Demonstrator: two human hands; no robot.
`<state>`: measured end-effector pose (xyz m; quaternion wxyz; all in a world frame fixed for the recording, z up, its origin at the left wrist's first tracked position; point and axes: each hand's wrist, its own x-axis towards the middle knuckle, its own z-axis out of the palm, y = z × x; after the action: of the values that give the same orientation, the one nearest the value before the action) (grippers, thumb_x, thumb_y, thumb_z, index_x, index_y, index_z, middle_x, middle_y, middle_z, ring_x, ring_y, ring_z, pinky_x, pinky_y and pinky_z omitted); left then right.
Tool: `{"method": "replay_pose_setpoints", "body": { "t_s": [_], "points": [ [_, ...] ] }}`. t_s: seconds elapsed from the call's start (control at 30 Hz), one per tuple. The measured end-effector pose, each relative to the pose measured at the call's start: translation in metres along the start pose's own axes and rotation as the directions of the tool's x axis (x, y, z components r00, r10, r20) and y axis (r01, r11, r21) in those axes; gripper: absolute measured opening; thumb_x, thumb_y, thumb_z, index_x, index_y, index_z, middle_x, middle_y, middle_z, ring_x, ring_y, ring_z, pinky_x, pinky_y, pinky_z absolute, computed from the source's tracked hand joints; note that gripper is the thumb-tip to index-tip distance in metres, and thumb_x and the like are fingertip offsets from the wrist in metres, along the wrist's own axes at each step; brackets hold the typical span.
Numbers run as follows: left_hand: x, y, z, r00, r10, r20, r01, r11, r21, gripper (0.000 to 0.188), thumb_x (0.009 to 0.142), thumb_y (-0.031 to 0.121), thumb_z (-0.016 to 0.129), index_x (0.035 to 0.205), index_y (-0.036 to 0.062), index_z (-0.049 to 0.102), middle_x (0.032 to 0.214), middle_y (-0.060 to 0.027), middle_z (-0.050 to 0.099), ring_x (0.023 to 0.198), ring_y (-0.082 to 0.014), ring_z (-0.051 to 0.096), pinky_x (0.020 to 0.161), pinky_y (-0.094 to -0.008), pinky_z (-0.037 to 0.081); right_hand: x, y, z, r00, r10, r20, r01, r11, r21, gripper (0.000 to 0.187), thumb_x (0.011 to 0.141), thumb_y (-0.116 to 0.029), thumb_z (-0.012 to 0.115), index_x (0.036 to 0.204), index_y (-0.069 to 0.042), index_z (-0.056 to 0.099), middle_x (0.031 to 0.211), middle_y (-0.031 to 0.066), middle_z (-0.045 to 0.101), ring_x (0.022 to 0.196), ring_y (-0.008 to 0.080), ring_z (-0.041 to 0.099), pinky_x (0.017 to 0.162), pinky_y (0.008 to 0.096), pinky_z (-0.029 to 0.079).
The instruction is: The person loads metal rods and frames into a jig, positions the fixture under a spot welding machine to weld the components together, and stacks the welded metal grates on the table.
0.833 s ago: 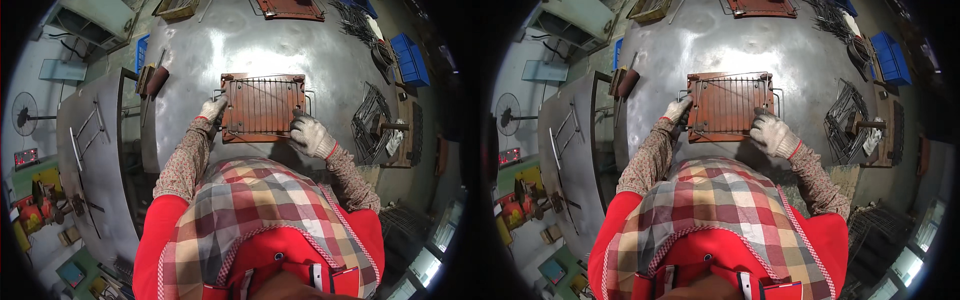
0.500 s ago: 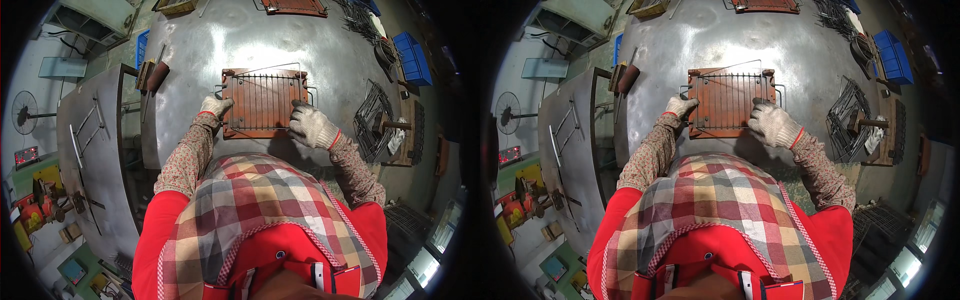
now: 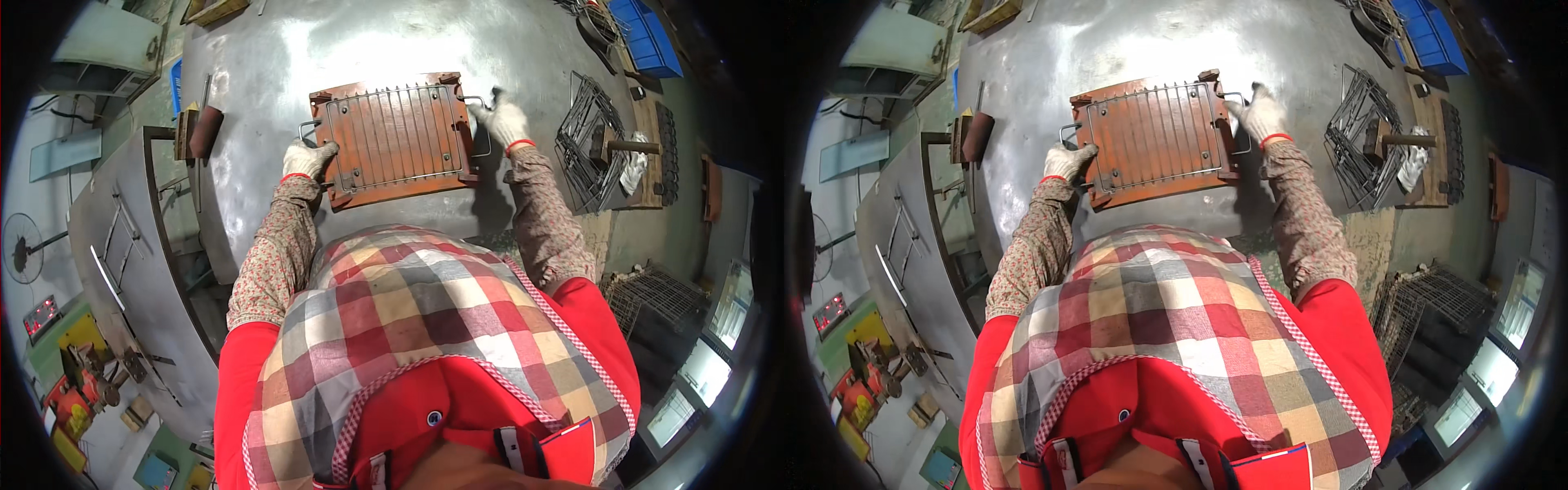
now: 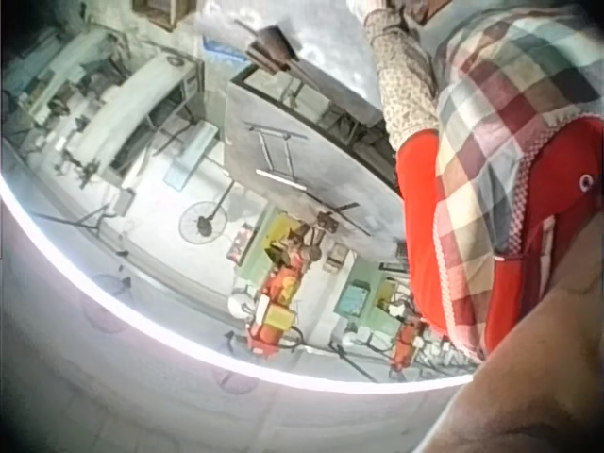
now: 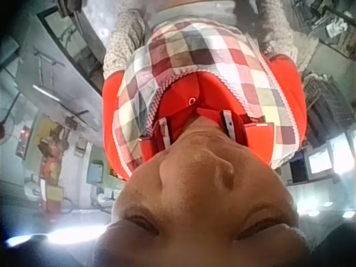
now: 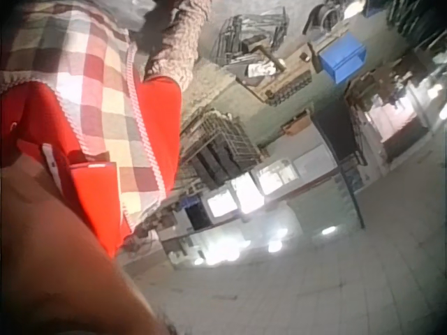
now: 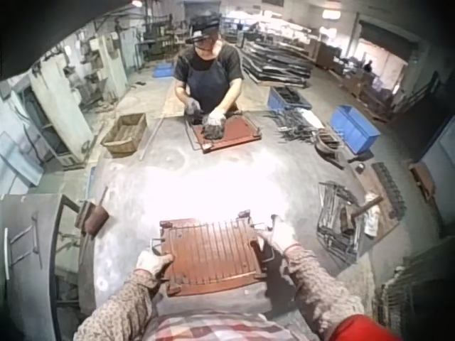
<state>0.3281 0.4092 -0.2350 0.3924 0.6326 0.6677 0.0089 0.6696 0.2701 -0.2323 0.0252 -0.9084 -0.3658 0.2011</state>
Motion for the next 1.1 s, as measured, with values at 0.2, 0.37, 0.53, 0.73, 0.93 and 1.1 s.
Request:
{"method": "replay_pose_setpoints", "body": {
  "t_s": [0.2, 0.37, 0.53, 0.73, 0.93, 1.1],
  "points": [
    [0.009, -0.014, 0.006, 0.999, 0.032, -0.016, -0.032, 0.999, -0.014, 0.063, 0.057, 0.039, 0.076, 0.092, -0.0104, 0.059, 0.081, -0.0221, 0.063, 0.072, -0.0293, 0.063, 0.065, -0.0395, 0.051, -0.006, -0.016, 0.033, 0.992, 0.067, 0.107, -0.081, 0.988, 0.132, 0.085, 0.068, -0.042, 0.077, 0.124, 0.009, 0.037, 0.111, 0.0297, 0.058, 0.104, 0.0391, 0.06, 0.089, 0.0436, 0.049],
    [0.01, -0.014, 0.009, 1.0, 0.009, -0.022, -0.011, 0.998, -0.059, 0.063, 0.056, 0.038, 0.077, 0.092, -0.0102, 0.059, 0.081, -0.0223, 0.064, 0.073, -0.029, 0.064, 0.065, -0.0395, 0.051, 0.0, -0.028, 0.025, 0.991, 0.077, 0.109, -0.089, 0.991, 0.104, 0.083, 0.07, -0.041, 0.076, 0.123, 0.007, 0.036, 0.116, 0.0295, 0.056, 0.105, 0.0382, 0.059, 0.089, 0.0435, 0.049],
    [-0.005, -0.009, 0.01, 0.999, -0.007, -0.038, 0.001, 0.989, -0.146, 0.059, 0.063, 0.04, 0.077, 0.09, -0.0095, 0.059, 0.08, -0.0224, 0.064, 0.074, -0.0295, 0.064, 0.066, -0.0391, 0.051, 0.023, -0.042, 0.028, 0.998, 0.015, -0.054, -0.013, 0.999, 0.049, 0.089, 0.07, -0.045, 0.073, 0.138, -0.007, 0.029, 0.126, 0.0216, 0.05, 0.11, 0.0338, 0.056, 0.091, 0.0457, 0.046],
    [-0.044, -0.027, 0.025, 0.988, 0.09, 0.126, -0.071, 0.986, -0.15, 0.058, 0.075, 0.043, 0.068, 0.1, -0.008, 0.059, 0.085, -0.0249, 0.065, 0.081, -0.0338, 0.065, 0.074, -0.0393, 0.05, 0.023, -0.104, 0.037, 0.866, -0.318, -0.385, 0.258, 0.945, -0.2, 0.04, 0.088, -0.021, 0.044, 0.126, -0.013, 0.044, 0.111, 0.0182, 0.057, 0.105, 0.0305, 0.055, 0.088, 0.0454, 0.043],
    [-0.068, -0.065, 0.013, 0.944, 0.057, 0.326, 0.08, 0.916, -0.392, 0.044, 0.085, 0.044, 0.06, 0.082, 0.0008, 0.054, 0.057, -0.0075, 0.054, 0.041, -0.0177, 0.05, 0.039, -0.0355, 0.043, -0.091, -0.204, 0.116, 0.674, -0.668, 0.316, 0.538, 0.736, 0.411, 0.045, 0.079, -0.035, 0.063, 0.107, 0.0, 0.056, 0.099, 0.0265, 0.062, 0.098, 0.04, 0.059, 0.086, 0.0435, 0.048],
    [-0.053, -0.118, -0.07, 0.992, -0.098, -0.084, 0.025, 0.782, -0.623, 0.031, 0.082, 0.028, 0.068, 0.096, 0.0018, 0.058, 0.068, -0.0047, 0.056, 0.049, -0.0125, 0.052, 0.042, -0.0283, 0.045, -0.097, -0.189, 0.134, 0.668, -0.678, 0.307, 0.52, 0.72, 0.46, 0.045, 0.087, -0.039, 0.049, 0.103, 0.003, 0.057, 0.097, 0.0295, 0.061, 0.094, 0.0423, 0.059, 0.083, 0.0477, 0.046]
  ]
}}
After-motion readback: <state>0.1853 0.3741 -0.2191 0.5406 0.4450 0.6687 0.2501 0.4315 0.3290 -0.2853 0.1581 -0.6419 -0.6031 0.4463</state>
